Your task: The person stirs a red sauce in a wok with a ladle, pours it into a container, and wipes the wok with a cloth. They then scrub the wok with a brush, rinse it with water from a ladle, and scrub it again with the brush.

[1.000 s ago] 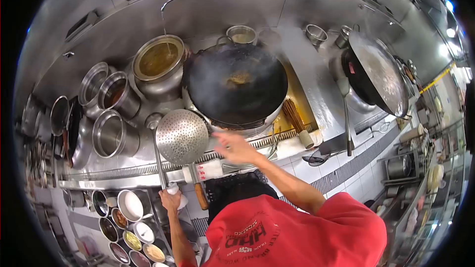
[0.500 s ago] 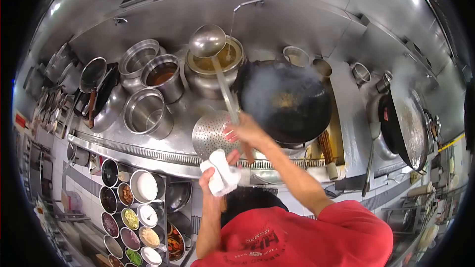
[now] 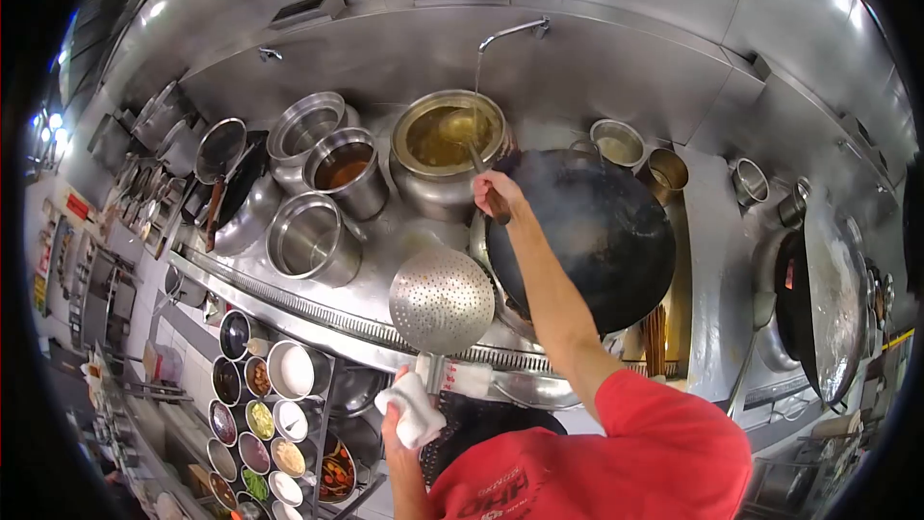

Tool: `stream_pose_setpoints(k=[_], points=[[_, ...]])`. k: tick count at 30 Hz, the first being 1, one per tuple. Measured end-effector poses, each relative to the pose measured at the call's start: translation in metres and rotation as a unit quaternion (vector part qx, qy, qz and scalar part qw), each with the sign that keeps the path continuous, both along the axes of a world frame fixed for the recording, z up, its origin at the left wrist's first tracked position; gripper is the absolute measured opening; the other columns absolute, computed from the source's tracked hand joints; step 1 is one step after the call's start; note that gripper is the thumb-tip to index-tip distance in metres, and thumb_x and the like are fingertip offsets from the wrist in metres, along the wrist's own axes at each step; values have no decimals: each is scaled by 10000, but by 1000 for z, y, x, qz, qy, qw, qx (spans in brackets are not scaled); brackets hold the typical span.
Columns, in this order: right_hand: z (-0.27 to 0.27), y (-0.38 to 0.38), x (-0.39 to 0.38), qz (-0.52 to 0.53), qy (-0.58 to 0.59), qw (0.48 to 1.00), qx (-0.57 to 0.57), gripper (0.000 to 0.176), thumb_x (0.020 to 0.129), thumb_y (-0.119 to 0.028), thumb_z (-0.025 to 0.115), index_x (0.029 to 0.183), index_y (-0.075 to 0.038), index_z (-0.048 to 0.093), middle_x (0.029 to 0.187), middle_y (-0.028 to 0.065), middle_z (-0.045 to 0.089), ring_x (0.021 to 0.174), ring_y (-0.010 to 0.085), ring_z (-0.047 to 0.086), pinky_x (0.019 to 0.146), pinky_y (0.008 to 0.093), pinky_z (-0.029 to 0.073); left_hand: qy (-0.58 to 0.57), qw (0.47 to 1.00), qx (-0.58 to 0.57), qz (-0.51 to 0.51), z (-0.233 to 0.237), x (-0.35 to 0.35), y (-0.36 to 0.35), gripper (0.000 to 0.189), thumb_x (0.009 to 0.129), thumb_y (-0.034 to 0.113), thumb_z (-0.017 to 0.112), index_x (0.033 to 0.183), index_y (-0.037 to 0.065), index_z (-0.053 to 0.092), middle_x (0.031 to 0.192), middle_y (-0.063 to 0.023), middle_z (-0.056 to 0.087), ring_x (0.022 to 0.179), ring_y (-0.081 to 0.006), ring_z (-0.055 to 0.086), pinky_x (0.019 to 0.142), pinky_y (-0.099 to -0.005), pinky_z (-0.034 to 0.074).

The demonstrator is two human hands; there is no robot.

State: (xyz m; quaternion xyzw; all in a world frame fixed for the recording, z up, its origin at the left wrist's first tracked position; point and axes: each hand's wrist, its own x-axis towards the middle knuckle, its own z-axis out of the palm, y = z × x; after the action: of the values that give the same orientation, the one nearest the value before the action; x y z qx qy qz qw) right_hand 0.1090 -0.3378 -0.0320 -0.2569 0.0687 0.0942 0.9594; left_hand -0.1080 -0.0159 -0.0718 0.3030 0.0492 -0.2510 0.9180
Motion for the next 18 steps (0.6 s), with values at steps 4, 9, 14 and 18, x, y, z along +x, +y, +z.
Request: stream_pose_setpoints(k=[4, 9, 14, 18], points=[[4, -7, 3, -98, -59, 977, 182, 215, 884, -226, 523, 954, -23, 529, 585, -32, 426, 481, 74, 411, 448, 216, 356, 62, 993, 50, 87, 8, -6, -2, 834, 814, 639, 446, 1332, -4, 328, 924, -117, 578, 674, -207, 567, 517, -314, 476], [28, -39, 14, -37, -140, 946, 290, 306, 920, -285, 483, 1059, -13, 475, 610, -27, 431, 489, 71, 411, 472, 230, 353, 44, 992, 86, 76, -4, -4, -1, 883, 802, 715, 337, 1229, -53, 418, 617, -46, 463, 467, -179, 372, 432, -310, 355], [51, -62, 7, -127, 26, 985, -118, 211, 870, -164, 511, 999, 3, 492, 619, 21, 467, 454, 113, 443, 429, 271, 365, -21, 998, 7, 50, -1, 1, -17, 672, 839, 611, 392, 1063, -12, 510, 831, -121, 586, 718, -277, 567, 662, -358, 452], [42, -58, 2, -111, 25, 754, -647, 109, 750, -90, 529, 729, 18, 527, 551, 90, 524, 435, 198, 531, 411, 336, 413, 29, 994, -23, 101, 9, -6, -21, 641, 848, 557, 425, 1134, -12, 497, 975, -194, 596, 805, -310, 579, 725, -408, 464]])
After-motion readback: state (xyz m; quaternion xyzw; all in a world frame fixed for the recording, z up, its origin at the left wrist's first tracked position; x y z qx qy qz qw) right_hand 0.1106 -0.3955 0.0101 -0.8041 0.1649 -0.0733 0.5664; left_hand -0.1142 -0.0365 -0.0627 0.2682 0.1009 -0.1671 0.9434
